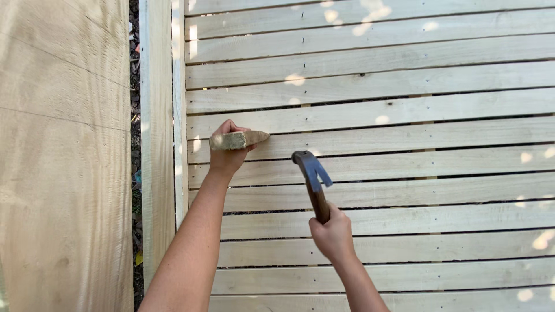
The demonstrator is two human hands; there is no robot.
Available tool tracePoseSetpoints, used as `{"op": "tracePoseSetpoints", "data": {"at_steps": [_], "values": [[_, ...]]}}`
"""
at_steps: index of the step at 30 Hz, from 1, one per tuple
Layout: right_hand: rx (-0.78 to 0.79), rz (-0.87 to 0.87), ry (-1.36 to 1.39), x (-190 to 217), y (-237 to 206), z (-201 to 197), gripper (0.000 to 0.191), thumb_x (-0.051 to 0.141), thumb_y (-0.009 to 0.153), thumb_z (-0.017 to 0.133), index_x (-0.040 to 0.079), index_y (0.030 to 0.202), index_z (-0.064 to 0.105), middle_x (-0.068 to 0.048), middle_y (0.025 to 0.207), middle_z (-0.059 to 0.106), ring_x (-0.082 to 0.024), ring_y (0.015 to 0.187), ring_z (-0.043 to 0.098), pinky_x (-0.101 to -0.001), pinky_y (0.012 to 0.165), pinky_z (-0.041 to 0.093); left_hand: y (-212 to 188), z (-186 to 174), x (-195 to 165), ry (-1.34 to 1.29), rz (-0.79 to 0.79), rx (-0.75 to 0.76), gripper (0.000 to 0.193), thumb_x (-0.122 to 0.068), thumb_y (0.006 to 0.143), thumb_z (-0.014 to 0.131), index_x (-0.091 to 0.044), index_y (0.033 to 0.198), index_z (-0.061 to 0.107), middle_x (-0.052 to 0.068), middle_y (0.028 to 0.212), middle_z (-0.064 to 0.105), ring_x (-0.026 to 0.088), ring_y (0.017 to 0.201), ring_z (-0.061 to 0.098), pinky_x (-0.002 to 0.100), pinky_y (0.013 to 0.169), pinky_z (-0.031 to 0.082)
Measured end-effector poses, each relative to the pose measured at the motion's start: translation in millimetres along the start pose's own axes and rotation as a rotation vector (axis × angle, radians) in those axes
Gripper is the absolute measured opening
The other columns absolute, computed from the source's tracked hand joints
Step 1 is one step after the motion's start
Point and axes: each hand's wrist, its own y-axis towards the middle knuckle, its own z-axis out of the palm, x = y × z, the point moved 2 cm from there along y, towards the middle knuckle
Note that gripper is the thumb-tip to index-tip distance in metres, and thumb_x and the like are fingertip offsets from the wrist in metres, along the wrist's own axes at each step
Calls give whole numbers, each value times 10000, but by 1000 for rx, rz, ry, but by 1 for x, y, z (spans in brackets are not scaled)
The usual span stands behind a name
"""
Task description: The person hammers nails into a large slatted wooden frame outdoors, working along the slats one nail at a time while holding a small wood block in the other hand. They move around the frame to reach different sections and continue hammering nails across its surface.
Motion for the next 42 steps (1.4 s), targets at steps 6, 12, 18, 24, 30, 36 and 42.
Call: {"op": "tracePoseSetpoints", "data": {"at_steps": [6, 12, 18, 24, 30, 36, 42], "values": [[60, -659, 170, 96, -74, -10, 236, 137, 776, 803, 45, 863, 604, -141, 649, 591, -312, 549, 586, -359, 522, 522, -8, 12, -9, -172, -59, 0, 219, 66, 833, 753, -59, 839, 574, 59, 940, 719, 79, 829, 680, 267, 710, 630], [43, -292, -46, 139, -60, 9, 113, 83, 773, 677, 69, 864, 611, -159, 611, 645, -389, 584, 634, -439, 552, 491, 1, 20, -11, -239, -93, -7, 201, 61, 826, 725, -58, 876, 570, 43, 956, 724, 71, 812, 616, 228, 695, 575], [37, -532, 63, 126, -73, 8, 151, 99, 739, 709, 76, 839, 599, -120, 600, 649, -330, 554, 680, -411, 523, 524, -4, 15, -15, 31, -10, -31, 261, 9, 805, 829, -86, 876, 597, 19, 897, 732, 80, 787, 645, 268, 678, 552], [29, -368, -93, 122, -56, 13, 131, 76, 764, 681, 81, 872, 607, -113, 580, 640, -351, 561, 653, -428, 532, 492, 1, 16, -21, 110, -22, -27, 270, 17, 798, 814, -66, 862, 565, 25, 888, 734, 83, 801, 658, 249, 720, 545], [16, -442, 39, 121, -56, 7, 184, 109, 758, 756, 42, 863, 621, -136, 616, 620, -314, 542, 620, -375, 517, 500, -3, 19, -2, 38, -37, -6, 262, 36, 862, 773, -58, 871, 528, 55, 868, 662, 84, 803, 581, 241, 698, 518], [13, -251, 312, 73, -26, 12, 63, 10, 797, 639, -12, 850, 615, -17, 615, 526, -93, 587, 455, -311, 507, 430, 6, 23, -6, 34, -86, -30, 296, 69, 776, 803, -54, 776, 534, 50, 829, 700, 95, 748, 635, 257, 645, 567], [-95, -2, 385, 29, 13, -15, 116, -15, 818, 626, 12, 770, 525, -15, 580, 496, -108, 495, 442, -306, 441, 363, 13, 17, -12, 5, -93, -19, 283, 104, 771, 763, -53, 770, 527, 29, 868, 734, 86, 773, 687, 260, 639, 613]]}}
